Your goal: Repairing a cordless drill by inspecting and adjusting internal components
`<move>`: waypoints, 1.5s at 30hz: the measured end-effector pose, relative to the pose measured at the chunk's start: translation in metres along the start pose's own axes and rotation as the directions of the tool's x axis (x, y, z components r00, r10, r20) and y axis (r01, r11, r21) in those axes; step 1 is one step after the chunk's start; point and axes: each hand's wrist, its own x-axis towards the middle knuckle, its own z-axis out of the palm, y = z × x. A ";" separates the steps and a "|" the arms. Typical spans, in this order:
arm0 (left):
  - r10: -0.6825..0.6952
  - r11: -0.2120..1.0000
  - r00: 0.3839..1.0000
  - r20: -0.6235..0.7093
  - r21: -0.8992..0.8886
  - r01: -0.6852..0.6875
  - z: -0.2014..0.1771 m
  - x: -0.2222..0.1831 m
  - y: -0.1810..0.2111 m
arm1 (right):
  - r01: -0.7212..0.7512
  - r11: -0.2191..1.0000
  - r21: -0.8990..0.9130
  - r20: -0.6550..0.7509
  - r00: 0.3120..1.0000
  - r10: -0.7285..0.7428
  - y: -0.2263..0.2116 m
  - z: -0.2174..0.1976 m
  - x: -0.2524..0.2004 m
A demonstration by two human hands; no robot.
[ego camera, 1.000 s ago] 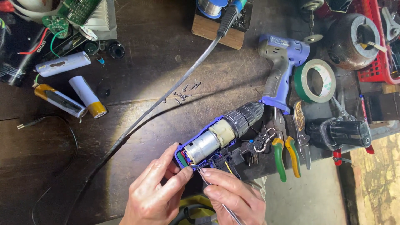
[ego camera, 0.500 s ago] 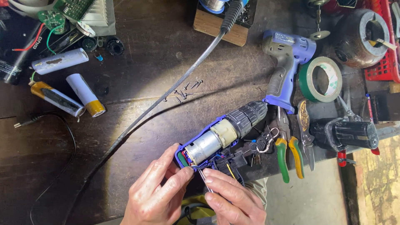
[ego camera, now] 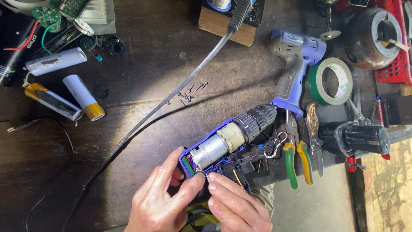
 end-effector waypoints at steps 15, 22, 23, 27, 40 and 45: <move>-0.109 0.978 0.992 -0.060 0.170 0.117 0.009 0.000 0.019 | -0.154 0.961 -0.230 -0.284 0.955 0.085 -0.006 0.020 -0.003; -0.158 0.974 0.972 -0.176 0.132 0.183 0.022 0.011 0.031 | -0.475 0.875 -0.099 -0.475 0.795 0.378 -0.015 0.010 -0.018; -0.188 0.966 0.957 -0.220 0.133 0.220 0.026 0.011 0.033 | -0.447 0.892 -0.069 -0.534 0.772 0.346 -0.010 0.007 -0.010; -0.221 0.952 0.932 -0.289 0.143 0.270 0.031 0.021 0.039 | -0.444 0.878 -0.180 -0.524 0.798 0.297 -0.005 -0.004 0.037; -0.227 0.972 0.940 -0.257 0.000 0.234 0.028 0.026 0.036 | -0.415 0.820 -0.393 -0.300 0.901 0.313 0.014 -0.011 0.045; -0.200 0.980 0.952 -0.234 -0.038 0.196 0.024 0.026 0.032 | -0.263 0.884 -0.386 -0.253 0.952 0.172 0.020 -0.009 0.041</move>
